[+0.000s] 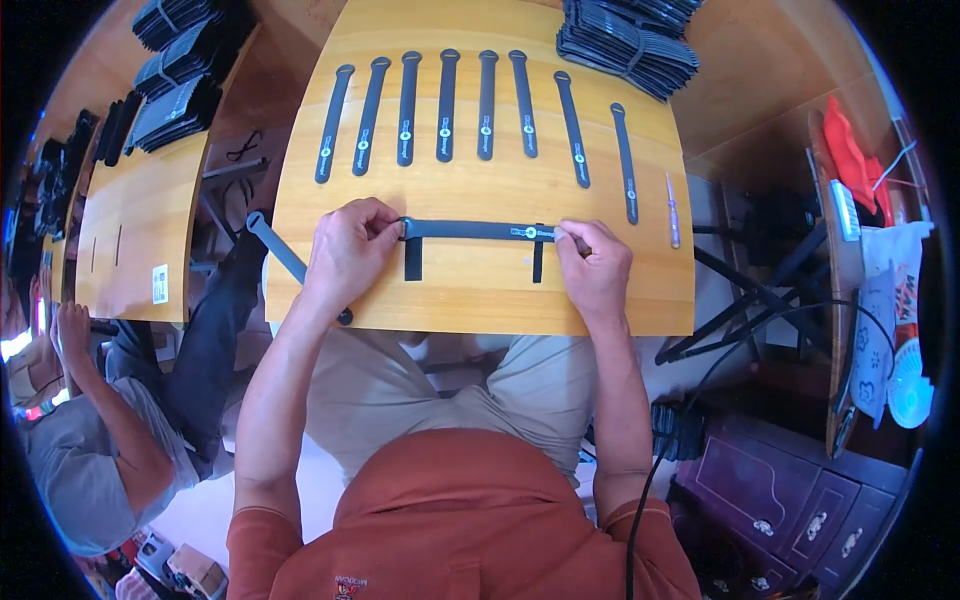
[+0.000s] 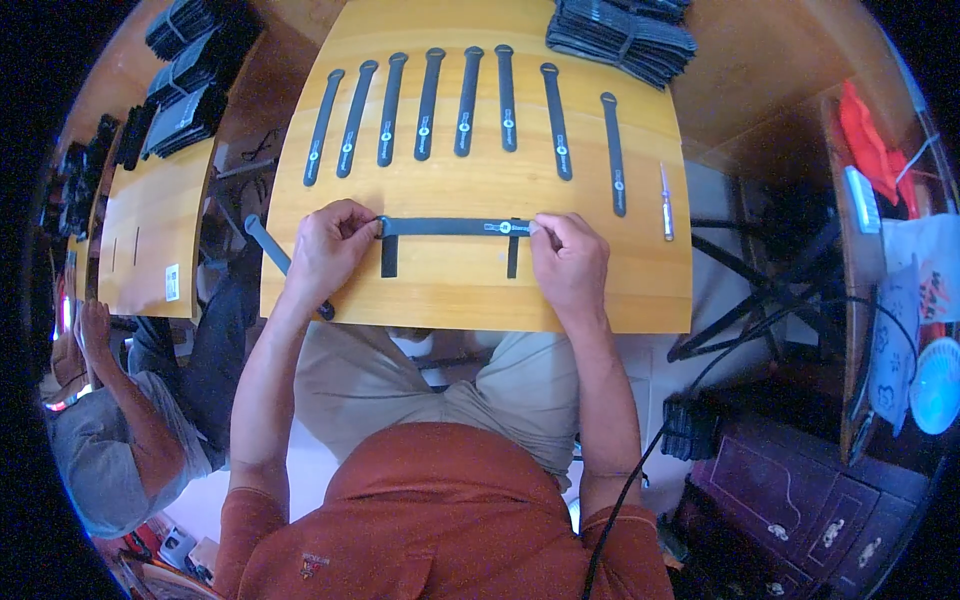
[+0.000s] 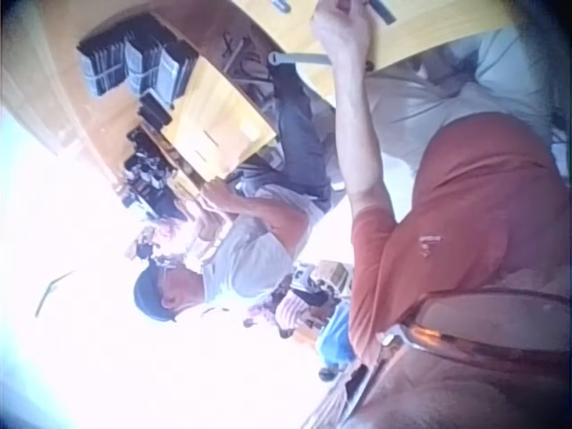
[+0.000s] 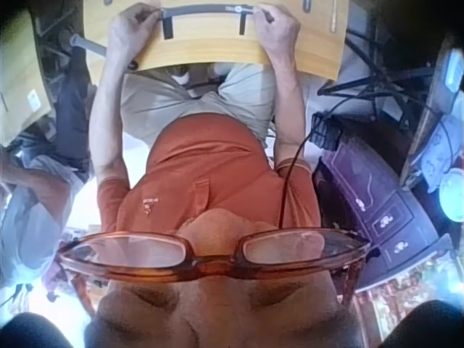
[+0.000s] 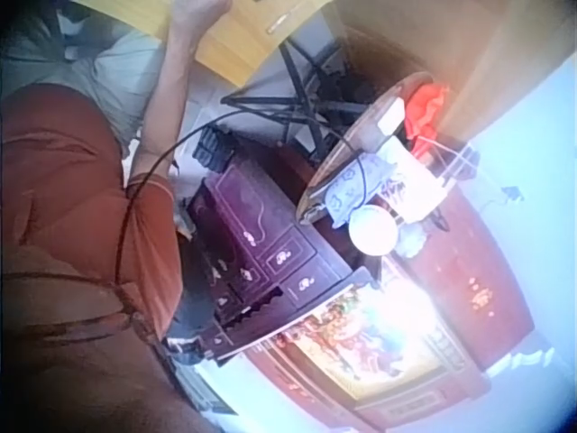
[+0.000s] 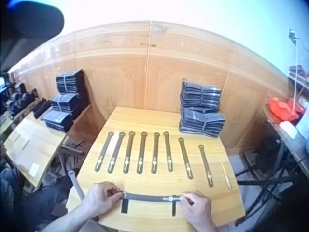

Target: Aligning and stacking black fabric straps with white labels on a wooden table.

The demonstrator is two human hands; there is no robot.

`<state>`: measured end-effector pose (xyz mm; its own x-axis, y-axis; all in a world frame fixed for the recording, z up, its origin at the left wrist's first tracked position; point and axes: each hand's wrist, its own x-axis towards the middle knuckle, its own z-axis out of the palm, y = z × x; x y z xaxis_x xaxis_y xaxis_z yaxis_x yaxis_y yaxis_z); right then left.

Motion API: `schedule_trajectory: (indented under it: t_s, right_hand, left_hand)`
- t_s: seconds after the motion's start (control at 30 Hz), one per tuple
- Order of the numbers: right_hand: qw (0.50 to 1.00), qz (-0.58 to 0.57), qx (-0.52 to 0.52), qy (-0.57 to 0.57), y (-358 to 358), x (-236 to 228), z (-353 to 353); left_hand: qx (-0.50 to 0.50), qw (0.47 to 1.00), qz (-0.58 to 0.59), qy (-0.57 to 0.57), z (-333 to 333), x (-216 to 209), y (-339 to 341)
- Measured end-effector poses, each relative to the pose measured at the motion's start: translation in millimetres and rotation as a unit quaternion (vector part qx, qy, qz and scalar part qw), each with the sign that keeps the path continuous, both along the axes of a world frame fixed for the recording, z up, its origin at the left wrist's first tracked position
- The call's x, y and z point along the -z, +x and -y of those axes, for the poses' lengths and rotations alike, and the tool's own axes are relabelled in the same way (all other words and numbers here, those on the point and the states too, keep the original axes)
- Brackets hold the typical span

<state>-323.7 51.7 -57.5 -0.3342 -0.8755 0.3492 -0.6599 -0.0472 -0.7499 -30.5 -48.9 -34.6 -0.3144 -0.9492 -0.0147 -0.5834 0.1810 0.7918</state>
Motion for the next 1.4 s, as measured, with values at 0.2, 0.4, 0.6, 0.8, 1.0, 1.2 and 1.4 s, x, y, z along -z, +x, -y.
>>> schedule_trajectory:
  t_s: [0.2,0.4,0.6,0.8,1.0,1.2,1.4]
  right_hand:
    - [1.000,-0.013,0.009,0.015,2,-5,0]
    - [0.999,0.003,0.009,0.043,0,-3,2]
    - [0.998,-0.003,-0.003,0.060,0,-11,5]
    - [0.998,0.002,-0.006,0.065,0,-12,8]
    - [0.996,-0.025,-0.002,0.081,-3,-10,7]
    - [0.959,-0.277,-0.011,0.055,46,-24,-1]
    - [0.927,-0.320,-0.178,0.082,107,-11,-5]
  left_hand:
    - [0.027,0.999,0.002,-0.044,0,5,1]
    - [0.035,0.997,0.002,-0.071,-2,4,0]
    - [0.062,0.989,0.066,-0.120,-3,0,0]
    - [0.059,0.983,0.089,-0.149,-4,-2,-3]
    - [0.018,0.984,0.143,-0.104,-11,-5,-16]
    - [0.017,0.979,0.155,-0.133,-13,1,-18]
    - [0.012,0.979,0.164,-0.124,-15,-2,-17]
